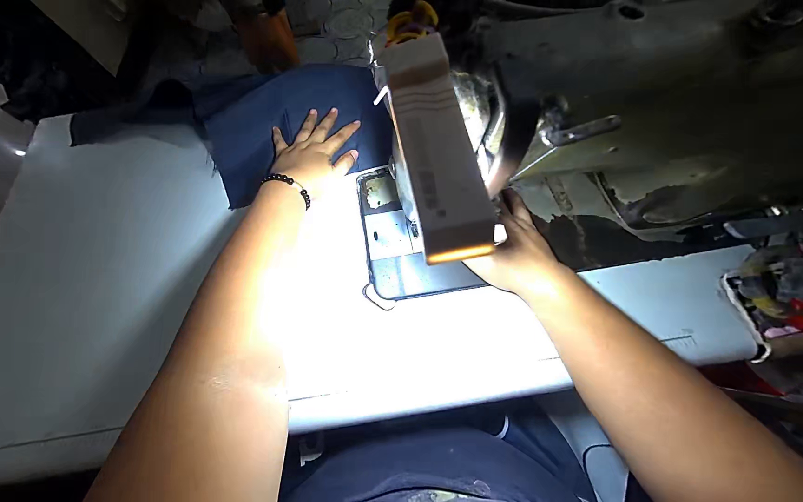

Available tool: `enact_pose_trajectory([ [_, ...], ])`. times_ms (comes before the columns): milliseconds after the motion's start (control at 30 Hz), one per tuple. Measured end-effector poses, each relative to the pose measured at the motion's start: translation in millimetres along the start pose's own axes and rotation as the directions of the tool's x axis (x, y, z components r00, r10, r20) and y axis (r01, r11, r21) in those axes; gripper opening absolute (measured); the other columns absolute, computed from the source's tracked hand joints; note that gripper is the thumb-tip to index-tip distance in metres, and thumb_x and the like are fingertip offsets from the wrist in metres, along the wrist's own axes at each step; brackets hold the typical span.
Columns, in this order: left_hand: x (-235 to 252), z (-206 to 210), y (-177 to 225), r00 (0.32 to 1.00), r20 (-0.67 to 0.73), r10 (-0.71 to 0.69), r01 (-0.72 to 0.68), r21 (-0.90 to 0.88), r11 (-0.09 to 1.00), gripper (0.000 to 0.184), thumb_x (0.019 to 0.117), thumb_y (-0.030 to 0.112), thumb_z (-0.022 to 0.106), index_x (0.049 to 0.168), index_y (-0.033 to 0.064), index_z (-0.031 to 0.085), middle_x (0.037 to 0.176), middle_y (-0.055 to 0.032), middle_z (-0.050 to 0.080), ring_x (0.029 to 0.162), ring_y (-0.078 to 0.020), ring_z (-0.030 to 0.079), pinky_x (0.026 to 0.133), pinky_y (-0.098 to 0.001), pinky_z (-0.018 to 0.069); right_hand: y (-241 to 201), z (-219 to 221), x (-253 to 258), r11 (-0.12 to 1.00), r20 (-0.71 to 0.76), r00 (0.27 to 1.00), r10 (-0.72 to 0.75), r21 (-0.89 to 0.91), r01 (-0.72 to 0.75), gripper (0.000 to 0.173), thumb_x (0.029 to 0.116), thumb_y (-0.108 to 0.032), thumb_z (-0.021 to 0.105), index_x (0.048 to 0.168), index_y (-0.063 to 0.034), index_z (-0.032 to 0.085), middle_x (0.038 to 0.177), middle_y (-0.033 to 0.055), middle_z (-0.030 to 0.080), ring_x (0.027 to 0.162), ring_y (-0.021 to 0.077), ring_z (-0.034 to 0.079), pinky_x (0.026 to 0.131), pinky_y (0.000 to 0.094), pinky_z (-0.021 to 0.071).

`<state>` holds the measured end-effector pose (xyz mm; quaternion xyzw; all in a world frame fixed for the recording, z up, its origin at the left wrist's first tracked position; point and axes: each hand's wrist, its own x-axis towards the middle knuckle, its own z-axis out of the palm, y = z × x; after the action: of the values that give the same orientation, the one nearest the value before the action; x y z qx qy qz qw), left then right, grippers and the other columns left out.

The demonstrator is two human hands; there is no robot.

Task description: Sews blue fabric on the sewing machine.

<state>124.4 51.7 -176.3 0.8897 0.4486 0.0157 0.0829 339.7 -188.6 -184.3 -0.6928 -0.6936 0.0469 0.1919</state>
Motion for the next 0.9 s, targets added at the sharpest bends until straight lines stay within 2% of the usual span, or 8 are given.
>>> enact_pose_trajectory([
  [233,-79.2,2.2,6.0,0.999,0.051,-0.009,0.008,0.014,1.000,0.056,0.1084,0.054,0.027,0.163,0.0433,0.023,0.174,0.0013,0.013,0.160,-0.0317,0.006,0.113,-0.0816,-0.0008,10.8,12.5,5.7,0.998,0.001,1.000,0.004,-0.061,-0.004,0.080,0.1018,-0.064,0.041,0.157,-0.0066,0.041,0.164,0.0102,0.039,0.154,0.0302,0.031,0.124,0.0621,0.0156],
  [433,-213.5,23.2,32.6,0.999,0.001,0.036,-0.036,0.007,0.999,0.058,0.1080,0.051,0.031,0.164,0.0354,0.028,0.174,-0.0032,0.014,0.159,-0.0379,0.008,0.111,-0.0838,0.0028,-13.2,1.7,-31.2,0.994,0.104,0.989,0.106,0.002,-0.107,0.066,0.1058,-0.043,0.049,0.157,-0.0037,0.040,0.164,0.0235,0.033,0.155,0.0430,0.024,0.123,0.0671,0.0149],
  [533,-264.1,36.5,51.5,0.997,0.013,0.072,-0.072,-0.005,0.997,0.060,0.1057,0.053,0.030,0.163,0.0366,0.030,0.173,-0.0027,0.016,0.160,-0.0364,0.007,0.111,-0.0832,0.0016,-47.7,17.8,-79.0,0.980,-0.043,0.992,-0.120,0.156,0.125,0.050,0.0983,-0.033,0.057,0.144,-0.0123,0.060,0.154,0.0189,0.049,0.148,0.0411,0.037,0.118,0.0709,0.0236],
  [633,-283.0,44.8,68.6,0.995,-0.031,0.099,-0.100,-0.050,0.994,0.058,0.1073,0.047,0.031,0.162,0.0271,0.035,0.172,-0.0027,0.023,0.160,-0.0313,0.012,0.116,-0.0782,0.0006,-74.2,33.4,-100.6,0.901,-0.140,0.933,-0.331,0.246,0.357,0.039,0.0957,-0.021,0.059,0.133,-0.0136,0.069,0.148,0.0127,0.057,0.142,0.0316,0.049,0.116,0.0593,0.0365],
  [700,-283.9,51.6,72.9,0.970,-0.219,0.105,-0.141,-0.157,0.977,0.047,0.1045,0.037,0.047,0.143,0.0154,0.061,0.155,-0.0091,0.051,0.149,-0.0324,0.039,0.118,-0.0701,0.0189,-82.3,36.0,-104.5,0.867,-0.129,0.912,-0.390,0.283,0.411,0.033,0.0950,-0.017,0.061,0.126,-0.0097,0.072,0.143,0.0132,0.061,0.137,0.0291,0.054,0.111,0.0487,0.0464],
  [733,-284.0,53.7,74.0,0.946,-0.306,0.104,-0.172,-0.205,0.964,0.036,0.1012,0.033,0.055,0.126,0.0111,0.071,0.136,-0.0124,0.062,0.133,-0.0345,0.052,0.110,-0.0645,0.0333,-83.4,37.4,-107.6,0.859,-0.114,0.905,-0.410,0.283,0.426,0.030,0.0948,-0.015,0.062,0.121,-0.0080,0.073,0.140,0.0141,0.063,0.138,0.0303,0.054,0.111,0.0478,0.0464],
  [800,-287.2,54.6,73.3,0.927,-0.353,0.128,-0.234,-0.276,0.932,0.027,0.0953,0.032,0.064,0.104,0.0090,0.075,0.111,-0.0121,0.064,0.109,-0.0333,0.058,0.093,-0.0563,0.0434,-83.0,40.4,-114.0,0.862,-0.113,0.892,-0.438,0.228,0.453,0.027,0.0952,-0.016,0.062,0.118,-0.0083,0.075,0.136,0.0141,0.066,0.135,0.0310,0.057,0.110,0.0472,0.0472],
  [900,-295.5,56.3,69.7,0.924,-0.329,0.196,-0.303,-0.313,0.900,0.035,0.0905,0.038,0.067,0.105,0.0078,0.075,0.111,-0.0111,0.065,0.107,-0.0304,0.059,0.090,-0.0516,0.0483,-81.7,43.7,-117.0,0.855,-0.156,0.880,-0.449,0.211,0.474,0.029,0.0935,-0.015,0.061,0.117,-0.0079,0.076,0.133,0.0143,0.068,0.133,0.0317,0.059,0.110,0.0476,0.0472],
])
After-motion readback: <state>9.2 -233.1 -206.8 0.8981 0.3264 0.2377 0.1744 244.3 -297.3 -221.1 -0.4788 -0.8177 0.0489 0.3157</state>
